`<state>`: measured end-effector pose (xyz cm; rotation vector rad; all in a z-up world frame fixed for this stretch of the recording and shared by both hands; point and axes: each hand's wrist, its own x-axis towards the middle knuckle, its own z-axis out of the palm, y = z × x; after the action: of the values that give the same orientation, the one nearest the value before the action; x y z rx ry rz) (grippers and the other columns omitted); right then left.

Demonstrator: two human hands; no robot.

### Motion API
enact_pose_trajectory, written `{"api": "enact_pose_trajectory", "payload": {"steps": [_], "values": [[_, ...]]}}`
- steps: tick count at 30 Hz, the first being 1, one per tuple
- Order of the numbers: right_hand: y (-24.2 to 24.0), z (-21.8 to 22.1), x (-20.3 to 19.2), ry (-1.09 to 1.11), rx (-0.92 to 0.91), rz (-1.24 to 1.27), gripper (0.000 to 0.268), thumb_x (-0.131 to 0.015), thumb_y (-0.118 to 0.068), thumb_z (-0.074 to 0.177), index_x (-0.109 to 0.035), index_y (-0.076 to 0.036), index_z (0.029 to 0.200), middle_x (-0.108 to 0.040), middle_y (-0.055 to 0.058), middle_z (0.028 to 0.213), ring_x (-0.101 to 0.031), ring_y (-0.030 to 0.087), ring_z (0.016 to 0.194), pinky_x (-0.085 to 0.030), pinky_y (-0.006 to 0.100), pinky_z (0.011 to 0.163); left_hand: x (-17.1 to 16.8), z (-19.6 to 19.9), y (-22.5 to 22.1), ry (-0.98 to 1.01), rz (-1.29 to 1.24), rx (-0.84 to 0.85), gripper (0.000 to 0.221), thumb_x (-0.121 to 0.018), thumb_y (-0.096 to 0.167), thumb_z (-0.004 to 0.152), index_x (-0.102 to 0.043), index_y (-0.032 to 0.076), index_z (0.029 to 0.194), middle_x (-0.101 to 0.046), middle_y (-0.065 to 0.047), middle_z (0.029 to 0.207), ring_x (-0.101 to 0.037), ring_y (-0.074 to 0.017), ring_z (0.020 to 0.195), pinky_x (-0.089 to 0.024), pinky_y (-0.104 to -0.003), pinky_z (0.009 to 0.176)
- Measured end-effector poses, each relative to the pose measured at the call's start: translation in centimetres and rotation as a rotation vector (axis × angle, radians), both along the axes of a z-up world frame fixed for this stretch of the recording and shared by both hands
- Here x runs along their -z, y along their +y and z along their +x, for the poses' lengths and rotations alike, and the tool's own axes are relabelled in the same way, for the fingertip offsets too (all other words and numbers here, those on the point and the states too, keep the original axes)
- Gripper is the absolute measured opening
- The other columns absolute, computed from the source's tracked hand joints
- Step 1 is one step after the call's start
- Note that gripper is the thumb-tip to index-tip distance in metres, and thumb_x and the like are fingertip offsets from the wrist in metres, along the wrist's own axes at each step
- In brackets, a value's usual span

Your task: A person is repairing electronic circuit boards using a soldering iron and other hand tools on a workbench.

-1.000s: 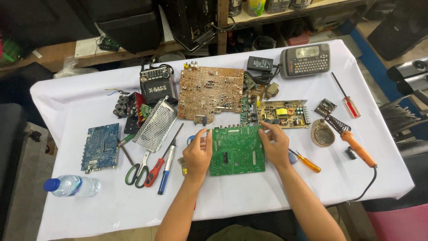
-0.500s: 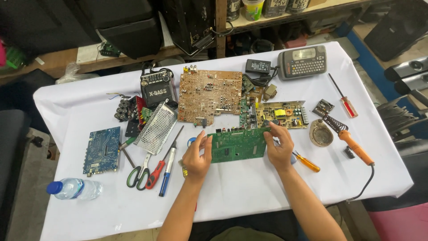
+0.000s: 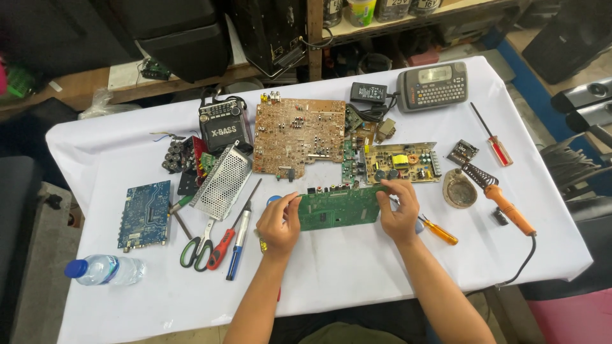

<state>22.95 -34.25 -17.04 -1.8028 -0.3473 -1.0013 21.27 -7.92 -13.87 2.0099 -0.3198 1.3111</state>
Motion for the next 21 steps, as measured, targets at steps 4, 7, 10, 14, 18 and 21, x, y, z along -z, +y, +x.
{"api": "enact_pose_trajectory", "payload": {"steps": [4, 7, 10, 14, 18, 21], "values": [[-0.1, -0.3, -0.5, -0.046, 0.002, -0.021, 0.015, -0.078, -0.003, 0.091, -0.075, 0.002, 0.105, -0.070, 0.012, 0.091, -0.067, 0.025, 0.073, -0.056, 0.035, 0.072, -0.2, -0.2, 0.2, 0.049, -0.078, 0.053, 0.007, -0.076, 0.014, 0.093, -0.078, 0.008, 0.092, -0.071, 0.002, 0.068, -0.061, -0.0099, 0.048, -0.053, -0.019, 0.044], [-0.4, -0.6, -1.8, -0.020, -0.020, -0.047, 0.013, -0.081, -0.005, 0.089, -0.075, 0.000, 0.099, -0.072, 0.011, 0.089, -0.069, 0.025, 0.073, -0.057, 0.035, 0.072, -0.6, -0.7, 0.3, 0.103, -0.114, 0.092, 0.009, -0.075, 0.016, 0.094, -0.076, 0.008, 0.090, -0.071, 0.002, 0.069, -0.063, -0.0102, 0.049, -0.055, -0.020, 0.045], [-1.2, -2.2, -3.9, 0.042, -0.081, -0.106, 0.010, -0.082, -0.006, 0.087, -0.075, -0.003, 0.093, -0.074, 0.009, 0.087, -0.072, 0.026, 0.074, -0.058, 0.034, 0.072, -1.4, -2.5, 0.4, 0.163, -0.115, 0.118, 0.007, -0.074, 0.015, 0.093, -0.075, 0.010, 0.088, -0.073, 0.003, 0.073, -0.067, -0.0107, 0.053, -0.058, -0.021, 0.048], [-3.3, -5.9, -5.3, 0.134, -0.245, -0.366, 0.007, -0.075, -0.005, 0.089, -0.069, -0.004, 0.093, -0.075, 0.010, 0.094, -0.075, 0.023, 0.089, -0.063, 0.032, 0.079, -1.0, -7.1, 0.9, 0.303, -0.101, 0.282, 0.014, -0.061, 0.013, 0.101, -0.070, 0.002, 0.099, -0.074, -0.011, 0.098, -0.075, -0.0210, 0.091, -0.066, -0.027, 0.076], [-4.3, -8.3, -5.0, 0.115, -0.299, -0.441, 0.006, -0.075, -0.008, 0.088, -0.070, -0.007, 0.091, -0.076, 0.010, 0.101, -0.077, 0.021, 0.093, -0.064, 0.030, 0.082, 0.9, -10.8, 1.0, 0.369, -0.093, 0.294, 0.012, -0.063, 0.012, 0.099, -0.072, 0.003, 0.099, -0.075, -0.010, 0.099, -0.075, -0.0225, 0.095, -0.066, -0.029, 0.081], [-4.8, -9.5, -4.5, 0.124, -0.314, -0.486, 0.006, -0.078, -0.015, 0.086, -0.072, -0.014, 0.086, -0.078, 0.001, 0.100, -0.078, 0.013, 0.092, -0.056, 0.023, 0.062, 1.7, -13.2, 0.9, 0.459, -0.131, 0.289, 0.009, -0.066, 0.006, 0.095, -0.072, 0.005, 0.101, -0.075, -0.011, 0.101, -0.076, -0.0223, 0.094, -0.067, -0.028, 0.080]]}}
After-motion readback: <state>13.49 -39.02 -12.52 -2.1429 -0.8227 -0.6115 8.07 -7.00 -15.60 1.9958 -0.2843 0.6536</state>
